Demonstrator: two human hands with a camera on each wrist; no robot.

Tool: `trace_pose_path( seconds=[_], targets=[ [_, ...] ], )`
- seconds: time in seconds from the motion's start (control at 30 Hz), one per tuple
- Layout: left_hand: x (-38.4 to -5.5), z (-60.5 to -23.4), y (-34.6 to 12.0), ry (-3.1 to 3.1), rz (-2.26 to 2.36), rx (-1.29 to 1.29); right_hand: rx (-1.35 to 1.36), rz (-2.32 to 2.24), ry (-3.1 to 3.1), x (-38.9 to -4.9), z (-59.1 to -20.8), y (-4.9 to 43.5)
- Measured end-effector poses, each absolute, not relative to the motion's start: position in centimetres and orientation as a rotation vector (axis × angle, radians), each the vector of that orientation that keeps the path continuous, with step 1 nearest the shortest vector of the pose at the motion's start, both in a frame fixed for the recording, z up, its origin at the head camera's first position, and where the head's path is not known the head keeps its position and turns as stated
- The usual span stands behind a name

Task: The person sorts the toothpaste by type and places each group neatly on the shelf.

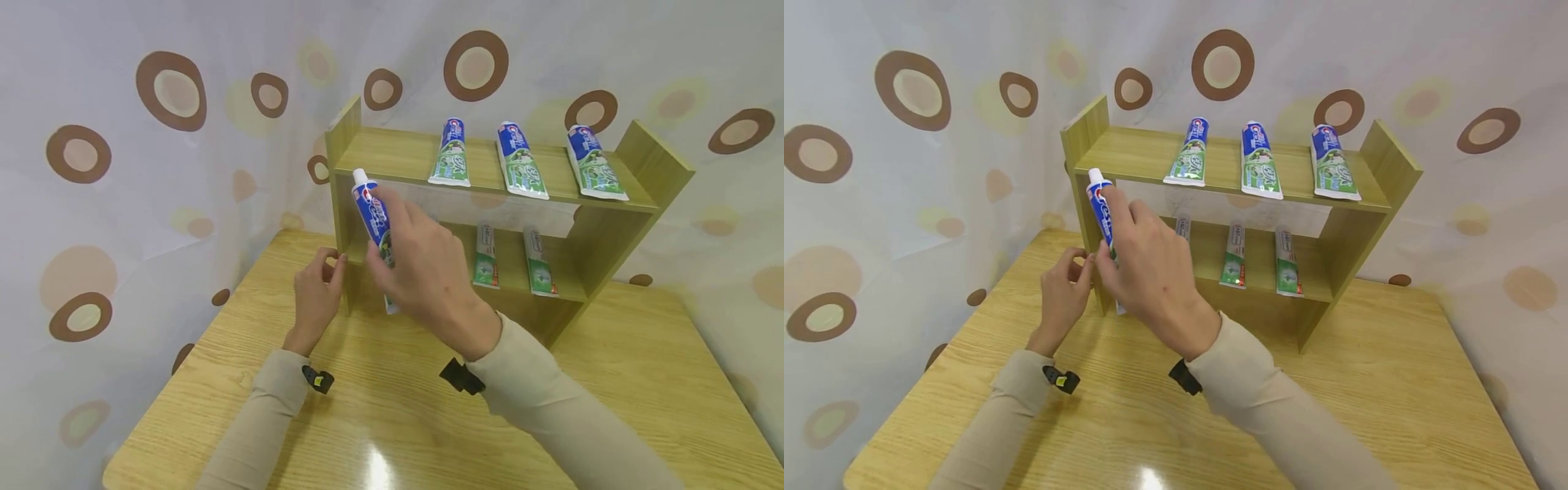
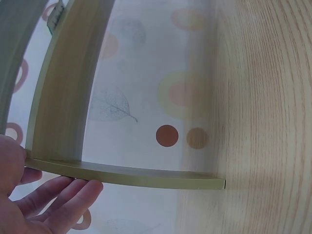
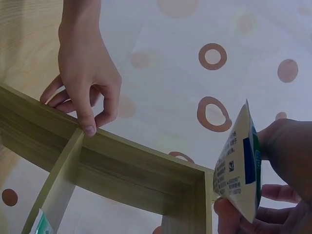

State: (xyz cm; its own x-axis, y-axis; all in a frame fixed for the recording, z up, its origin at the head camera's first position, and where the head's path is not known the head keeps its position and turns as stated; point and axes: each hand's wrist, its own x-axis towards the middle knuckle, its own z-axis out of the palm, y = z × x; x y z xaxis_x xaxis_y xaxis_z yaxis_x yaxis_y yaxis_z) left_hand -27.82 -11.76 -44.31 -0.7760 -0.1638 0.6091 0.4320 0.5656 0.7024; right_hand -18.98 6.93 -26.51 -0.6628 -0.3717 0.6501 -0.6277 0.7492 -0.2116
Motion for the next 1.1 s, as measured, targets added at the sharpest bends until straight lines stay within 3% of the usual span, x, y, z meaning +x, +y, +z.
trace_pose_path(
  seconds=[0.47, 1.1],
  targets=[
    [-28.1, -44.2, -12.0, -2.153, -1.211, -0.25, 0.74, 0.847, -2.457, -19.8, -22.0, 6.6],
    [-27.7, -44.2, -12.0, -2.158, -1.209, -0.242, 0.632, 0.76, -2.54, -24.0, -19.3, 5.1]
  ],
)
